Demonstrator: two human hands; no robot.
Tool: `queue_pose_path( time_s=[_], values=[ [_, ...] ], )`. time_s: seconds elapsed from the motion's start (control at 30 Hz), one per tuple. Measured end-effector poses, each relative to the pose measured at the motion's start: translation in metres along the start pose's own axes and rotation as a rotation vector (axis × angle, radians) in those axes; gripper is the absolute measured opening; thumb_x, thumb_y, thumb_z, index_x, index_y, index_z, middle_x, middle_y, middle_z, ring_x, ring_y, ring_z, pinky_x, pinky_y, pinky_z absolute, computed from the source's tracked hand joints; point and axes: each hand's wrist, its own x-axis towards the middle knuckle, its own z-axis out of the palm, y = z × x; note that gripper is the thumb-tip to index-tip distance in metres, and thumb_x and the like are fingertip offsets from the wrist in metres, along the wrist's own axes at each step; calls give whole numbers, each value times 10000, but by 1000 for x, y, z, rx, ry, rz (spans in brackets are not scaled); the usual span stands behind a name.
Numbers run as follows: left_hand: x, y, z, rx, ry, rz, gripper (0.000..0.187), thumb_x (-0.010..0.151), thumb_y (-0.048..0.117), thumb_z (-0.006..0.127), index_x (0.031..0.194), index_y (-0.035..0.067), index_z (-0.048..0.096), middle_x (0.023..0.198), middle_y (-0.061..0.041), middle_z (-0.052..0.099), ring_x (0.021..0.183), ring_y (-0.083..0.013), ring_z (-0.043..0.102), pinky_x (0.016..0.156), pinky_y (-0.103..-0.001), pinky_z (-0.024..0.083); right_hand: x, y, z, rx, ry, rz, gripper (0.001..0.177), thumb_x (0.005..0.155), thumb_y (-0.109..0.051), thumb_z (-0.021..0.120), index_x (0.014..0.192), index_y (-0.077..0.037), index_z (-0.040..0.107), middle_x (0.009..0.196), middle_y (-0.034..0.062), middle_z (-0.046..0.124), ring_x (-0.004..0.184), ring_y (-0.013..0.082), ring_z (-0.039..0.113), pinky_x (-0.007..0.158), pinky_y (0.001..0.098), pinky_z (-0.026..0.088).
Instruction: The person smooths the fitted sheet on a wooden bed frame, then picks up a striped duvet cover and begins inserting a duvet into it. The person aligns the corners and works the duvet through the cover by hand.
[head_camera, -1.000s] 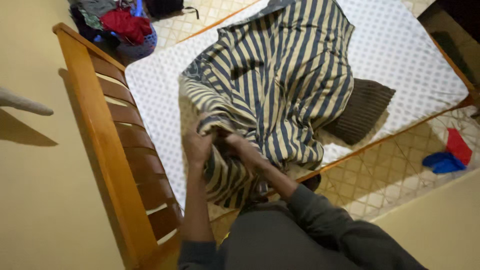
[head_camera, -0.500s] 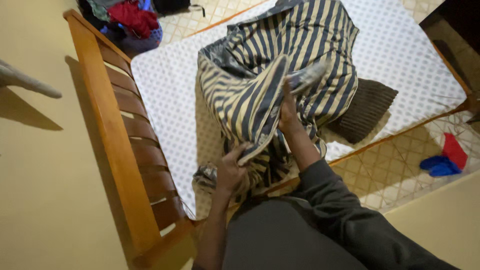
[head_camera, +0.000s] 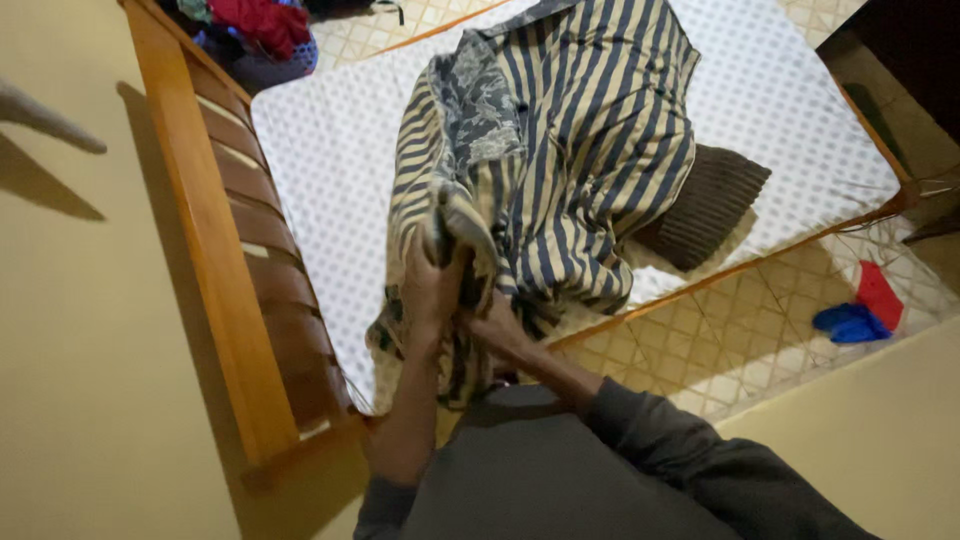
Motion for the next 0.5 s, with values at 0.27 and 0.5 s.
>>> queue_pose_path(
  time_s=[0.27, 0.5],
  values=[
    [-47, -48, 40, -172, 16, 156, 649, 886, 421, 771, 1374, 25, 610, 1195, -203, 753, 1066, -293, 741, 910, -367, 561, -54, -13, -77, 784, -12, 66, 786, 1039, -558, 694, 1445, 99, 554, 1241, 314, 585, 975, 286, 662, 838, 371, 566],
    [-97, -87, 54, -457, -120, 357, 650, 890, 259, 785, 1442, 12, 548, 1287, -186, 693, 1159, -254, 644, 983, -349, 519, -63, -25, -75, -22, -115, -7, 846, 904, -542, 713, 1582, -118, 437, 1478, 136, 556, 1169, 257, 610, 898, 367, 519]
  ],
)
